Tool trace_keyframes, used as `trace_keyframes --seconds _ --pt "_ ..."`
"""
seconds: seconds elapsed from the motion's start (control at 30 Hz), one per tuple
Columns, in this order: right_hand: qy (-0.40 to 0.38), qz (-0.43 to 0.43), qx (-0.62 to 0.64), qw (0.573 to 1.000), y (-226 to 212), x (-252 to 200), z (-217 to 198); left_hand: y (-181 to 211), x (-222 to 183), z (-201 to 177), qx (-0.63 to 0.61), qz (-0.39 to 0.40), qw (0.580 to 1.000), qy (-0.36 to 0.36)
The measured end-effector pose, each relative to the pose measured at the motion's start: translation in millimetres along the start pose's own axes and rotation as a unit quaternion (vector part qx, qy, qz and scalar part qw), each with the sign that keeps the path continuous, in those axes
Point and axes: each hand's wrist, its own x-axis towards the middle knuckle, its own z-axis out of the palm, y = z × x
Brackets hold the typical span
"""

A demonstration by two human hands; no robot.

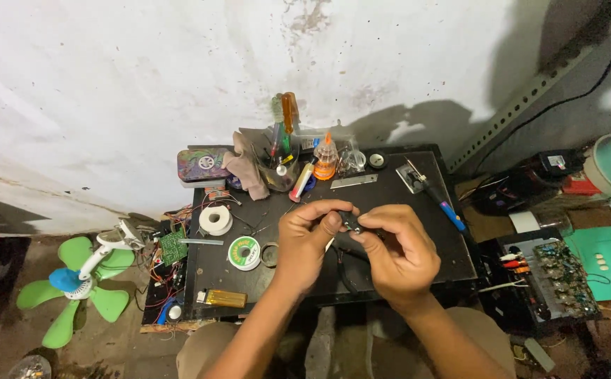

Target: The person is soldering small electronic components onto a printed circuit board using a soldering iron at a workbench.

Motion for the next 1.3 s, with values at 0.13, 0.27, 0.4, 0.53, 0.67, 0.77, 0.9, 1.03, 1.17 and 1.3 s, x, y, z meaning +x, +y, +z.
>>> trace_keyframes --seconds 0.13,0.27,0.4,0.53,0.67,0.77,0.9,1.03,1.17,1.3 --pt "0.004 -0.012 0.005 1.0 -2.2 1.1 1.2 -13.8 0.0 0.4 -0.042 -0.038 0.998 -0.001" --pt "0.01 -0.003 0.003 1.0 -2.1 0.0 -0.6 -32.1 -1.5 -1.5 -0.077 -0.083 0.994 0.009" --pt "-0.006 0.039 -0.004 0.999 -3.3 3.5 -3.6 -33.8 -0.5 -1.3 -0.06 -0.074 0.995 0.024" --pt "-0.037 0.076 0.003 0.996 4.8 4.8 -5.8 -20.4 0.7 -0.4 -0.03 -0.052 0.997 0.052" --pt "-0.033 0.205 0.084 0.975 17.5 -4.0 -9.1 -14.4 -2.3 6.1 0.004 -0.023 1.0 0.017" --pt "-0.023 0.287 0.154 0.945 23.9 -11.1 -5.9 -18.1 -3.2 8.7 -0.014 -0.007 1.0 0.009" --pt "-0.004 0.412 0.25 0.876 36.5 -13.0 1.0 -10.9 5.5 0.0 0.026 -0.006 0.998 0.062" --pt "0.086 0.535 0.24 0.805 67.2 -2.6 -12.0 -20.1 10.2 -11.4 0.028 -0.004 0.996 0.086" --pt "0.243 0.626 0.26 0.694 164.3 -29.4 -43.5 -14.4 7.7 -10.6 0.008 -0.002 0.996 0.094" --pt "0.327 0.636 0.316 0.624 233.2 -47.9 -75.0 -6.2 4.8 -7.0 0.04 0.03 0.996 0.076"
